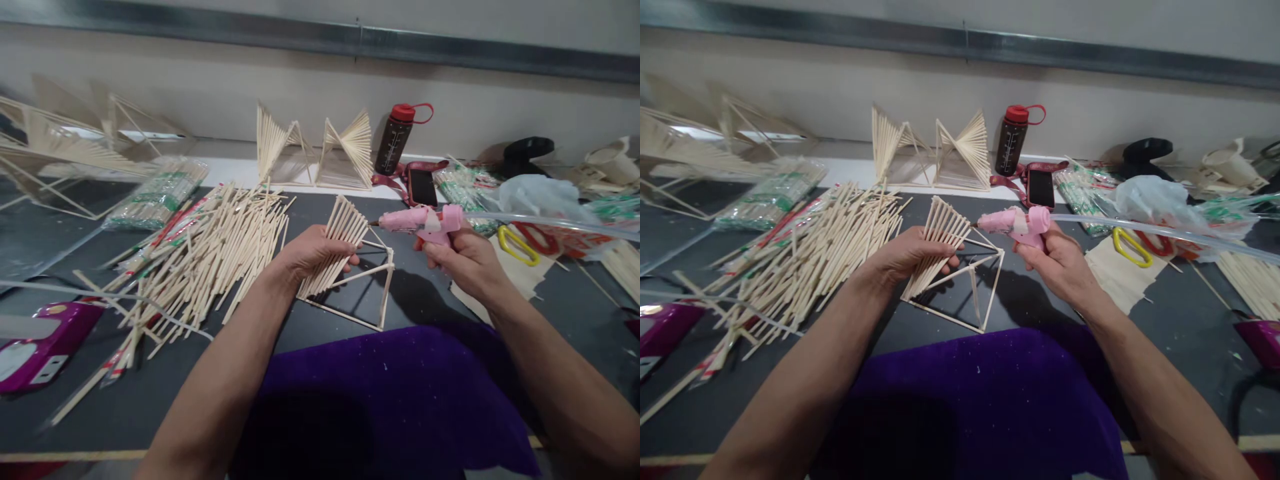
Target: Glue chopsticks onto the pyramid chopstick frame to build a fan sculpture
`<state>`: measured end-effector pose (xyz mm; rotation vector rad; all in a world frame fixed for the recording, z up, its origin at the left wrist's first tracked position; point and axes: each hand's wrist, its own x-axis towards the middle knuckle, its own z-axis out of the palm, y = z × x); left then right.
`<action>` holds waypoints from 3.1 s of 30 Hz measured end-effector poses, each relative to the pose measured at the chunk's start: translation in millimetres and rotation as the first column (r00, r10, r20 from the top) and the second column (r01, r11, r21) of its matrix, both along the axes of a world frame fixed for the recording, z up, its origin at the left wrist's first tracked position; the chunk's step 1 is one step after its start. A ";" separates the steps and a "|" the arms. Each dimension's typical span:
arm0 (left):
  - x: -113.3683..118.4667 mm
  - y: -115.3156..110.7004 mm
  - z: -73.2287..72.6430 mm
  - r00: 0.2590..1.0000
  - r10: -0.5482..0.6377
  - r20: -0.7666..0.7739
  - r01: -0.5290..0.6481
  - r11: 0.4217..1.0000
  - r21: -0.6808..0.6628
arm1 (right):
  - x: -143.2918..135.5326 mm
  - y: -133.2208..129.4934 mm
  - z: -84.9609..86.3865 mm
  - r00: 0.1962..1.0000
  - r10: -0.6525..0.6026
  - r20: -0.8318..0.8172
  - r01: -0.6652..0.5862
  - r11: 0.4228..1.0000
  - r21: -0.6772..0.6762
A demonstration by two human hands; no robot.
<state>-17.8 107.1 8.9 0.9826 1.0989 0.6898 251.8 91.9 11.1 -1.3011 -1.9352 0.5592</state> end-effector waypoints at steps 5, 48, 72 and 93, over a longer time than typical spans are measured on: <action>-0.7 -0.3 -0.8 0.999 -0.012 0.036 0.012 1.000 0.015 | -1.1 -0.3 2.5 0.999 0.003 -0.047 -0.005 0.999 -0.054; 3.2 -2.5 -0.7 0.997 0.036 0.067 -0.033 0.999 -0.039 | -0.1 -5.8 3.8 0.988 -0.039 0.148 0.031 0.998 0.055; 4.1 -1.5 -1.6 0.997 0.049 0.056 -0.048 0.998 -0.031 | -2.7 -6.4 8.9 0.969 -0.107 0.223 0.091 0.993 0.081; 9.6 4.0 8.7 0.994 0.096 -0.047 -0.097 0.995 -0.028 | 115.1 -13.1 23.4 0.874 -0.391 -0.288 0.241 0.865 -0.441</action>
